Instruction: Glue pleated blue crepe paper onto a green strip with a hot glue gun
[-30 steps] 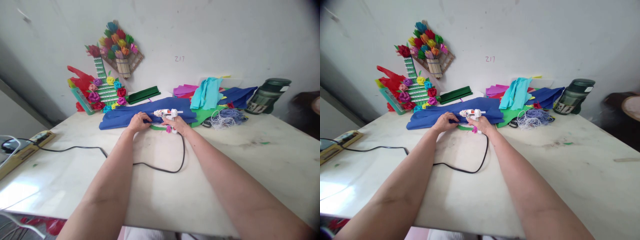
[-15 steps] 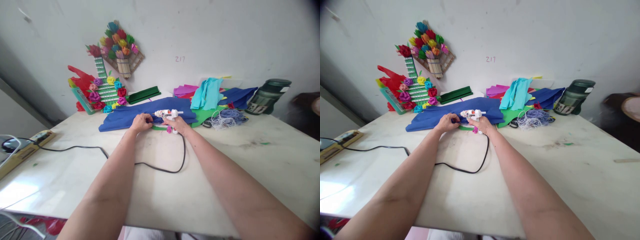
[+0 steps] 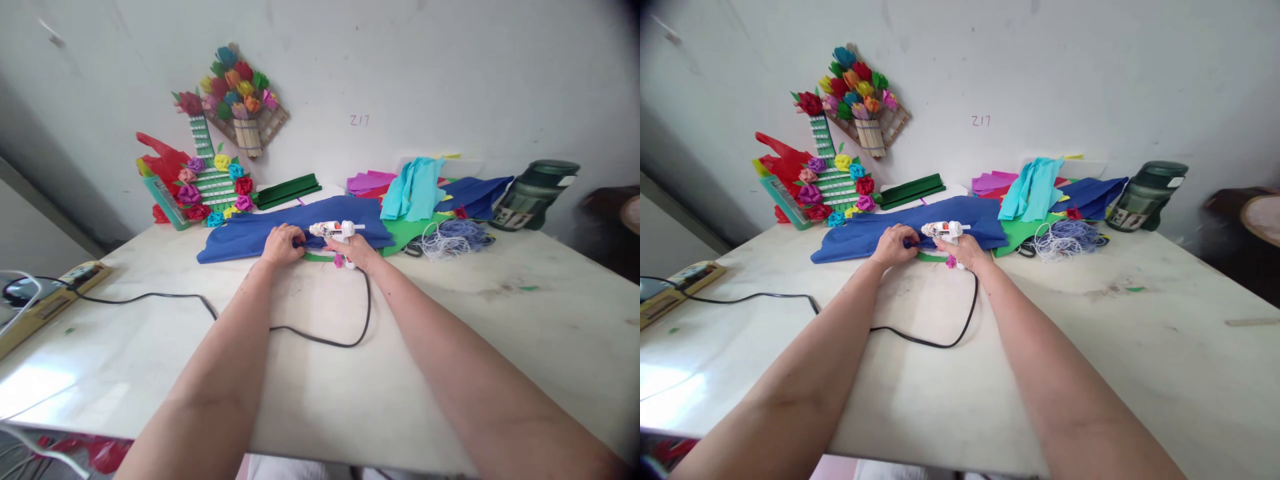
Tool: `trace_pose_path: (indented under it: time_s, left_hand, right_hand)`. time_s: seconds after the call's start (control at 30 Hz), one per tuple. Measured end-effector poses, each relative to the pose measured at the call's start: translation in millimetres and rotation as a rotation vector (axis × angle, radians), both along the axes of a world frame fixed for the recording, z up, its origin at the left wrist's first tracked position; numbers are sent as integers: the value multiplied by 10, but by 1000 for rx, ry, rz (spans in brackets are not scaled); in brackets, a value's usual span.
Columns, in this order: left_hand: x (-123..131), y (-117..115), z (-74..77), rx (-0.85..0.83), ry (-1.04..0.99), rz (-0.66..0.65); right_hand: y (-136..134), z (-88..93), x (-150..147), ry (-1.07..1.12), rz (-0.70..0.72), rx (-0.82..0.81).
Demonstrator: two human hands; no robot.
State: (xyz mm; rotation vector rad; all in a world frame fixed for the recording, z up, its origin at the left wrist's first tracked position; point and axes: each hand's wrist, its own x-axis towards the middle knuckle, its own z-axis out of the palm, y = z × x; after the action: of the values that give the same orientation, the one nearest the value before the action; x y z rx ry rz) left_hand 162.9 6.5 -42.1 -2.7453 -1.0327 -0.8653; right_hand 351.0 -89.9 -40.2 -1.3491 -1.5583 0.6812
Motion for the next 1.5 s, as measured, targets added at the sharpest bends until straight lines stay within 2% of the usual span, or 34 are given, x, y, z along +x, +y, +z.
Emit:
trace_pose_path:
  time_s: [0.13, 0.27, 0.33, 0.4, 0.47, 0.53, 0.57, 0.6, 0.63, 0.7, 0.73, 0.8, 0.87, 0.97, 1.13, 1.5]
  left_hand:
    - [30, -41, 45, 36, 36, -44]
    - [107, -46, 11, 45, 59, -72]
    - [123, -75, -5, 10, 37, -37]
    - [84, -169, 33, -58, -18, 53]
    - [-35, -341, 148, -116, -85, 197]
    - [-237, -572, 310, -161, -31, 314]
    - [-356, -695, 385, -259, 54, 321]
    - [-476, -814, 442, -331, 121, 264]
    - [-587, -921, 475, -354, 149, 248]
    - [-749, -1085, 459, -236, 129, 330]
    - [-790, -1136, 417, -152, 113, 309]
    - [-794, -1181, 304, -21, 71, 145]
    - [-725, -1165, 207, 41, 66, -50]
    - [-587, -1090, 163, 54, 23, -208]
    - [-437, -994, 186, -7, -65, -318]
    - [-172, -825, 117, -104, -225, -531]
  right_hand:
    - [20, -18, 10, -33, -7, 14]
    - [46, -40, 19, -6, -3, 27]
    - [41, -45, 21, 30, 6, 13]
    - [24, -52, 25, 76, -3, -14]
    - [12, -73, 34, 171, -44, -27]
    - [24, -108, 49, 355, -125, 5]
    - [41, -127, 57, 471, -165, 16]
    - [64, -145, 64, 582, -235, 32]
    - [91, -160, 70, 668, -267, 35]
    - [140, -178, 75, 778, -306, 51]
    - [157, -182, 77, 805, -302, 58]
    - [173, -185, 79, 831, -287, 76]
    - [169, -189, 82, 849, -282, 86]
    - [154, -202, 86, 844, -296, 91]
    - [165, -229, 86, 809, -293, 94]
    - [176, -211, 87, 766, -277, 82]
